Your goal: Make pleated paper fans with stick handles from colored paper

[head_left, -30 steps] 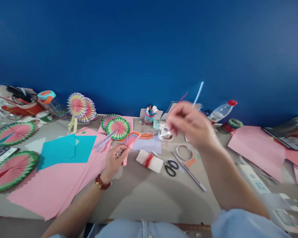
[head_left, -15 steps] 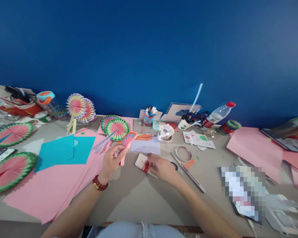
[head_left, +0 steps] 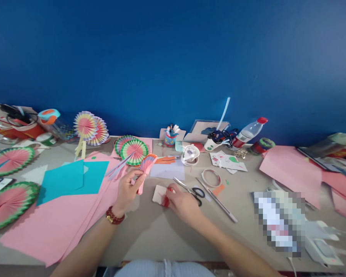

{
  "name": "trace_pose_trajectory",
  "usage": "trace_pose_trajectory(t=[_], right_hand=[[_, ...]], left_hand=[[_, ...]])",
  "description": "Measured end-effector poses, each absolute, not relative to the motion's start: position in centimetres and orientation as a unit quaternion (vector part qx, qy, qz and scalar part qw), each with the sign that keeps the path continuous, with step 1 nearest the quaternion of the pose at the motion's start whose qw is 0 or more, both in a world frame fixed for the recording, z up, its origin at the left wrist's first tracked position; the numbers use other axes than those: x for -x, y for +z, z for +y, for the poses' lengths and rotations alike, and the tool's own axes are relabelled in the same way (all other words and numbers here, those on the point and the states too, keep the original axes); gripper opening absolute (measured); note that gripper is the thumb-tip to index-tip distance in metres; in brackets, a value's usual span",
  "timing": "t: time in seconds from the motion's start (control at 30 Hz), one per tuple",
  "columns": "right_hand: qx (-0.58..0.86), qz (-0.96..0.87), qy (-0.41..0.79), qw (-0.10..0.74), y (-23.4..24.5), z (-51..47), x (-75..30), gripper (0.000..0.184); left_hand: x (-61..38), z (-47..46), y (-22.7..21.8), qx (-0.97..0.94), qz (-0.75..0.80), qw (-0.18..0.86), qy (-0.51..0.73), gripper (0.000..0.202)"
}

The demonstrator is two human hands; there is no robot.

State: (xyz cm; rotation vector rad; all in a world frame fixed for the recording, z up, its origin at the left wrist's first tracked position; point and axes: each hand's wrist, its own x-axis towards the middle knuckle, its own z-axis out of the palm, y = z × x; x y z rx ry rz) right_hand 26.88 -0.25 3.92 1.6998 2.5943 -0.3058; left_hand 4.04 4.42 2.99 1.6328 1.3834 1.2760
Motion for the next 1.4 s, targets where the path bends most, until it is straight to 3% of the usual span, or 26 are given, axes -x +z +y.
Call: trace_pose_trajectory(t=[0.33,0.57,0.7,0.97,1.23,1.4], right_hand=[[-0.507,0.857,-0.087,-0.036,5.5,-1.5,-27.1,0.016],[-0.548,0.786,-0.069,-0.278,9.6,5.7,-28.2,0.017],[-0.507,0.754,-0.187,-0.374,10.5,6.1,-28.6,0.010],[-0.420,0.571,-0.543,-0.450,7.2,3.3,-30.2,0.018],[-0.414,0.578,-0.542,-0.448,6.1,1.7,-31.3,0.016],[-0.380,0.523,-0.602,-0.468,5.7,1.4,-30.8,0.015]], left_hand=[[-3.7,4.8,3.3,-0.622,0.527,0.309,0.490,0.018],[-3.5,5.0,2.9,-0.610,0.524,0.291,0.518,0.017],[-3.4,4.9,2.8,-0.607,0.524,0.296,0.519,0.016],[-3.9,4.6,3.8,-0.642,0.507,0.282,0.502,0.013],[-5.7,3.3,5.7,-0.734,0.439,0.232,0.465,0.007],[-6.5,3.0,6.6,-0.742,0.434,0.239,0.452,0.009]])
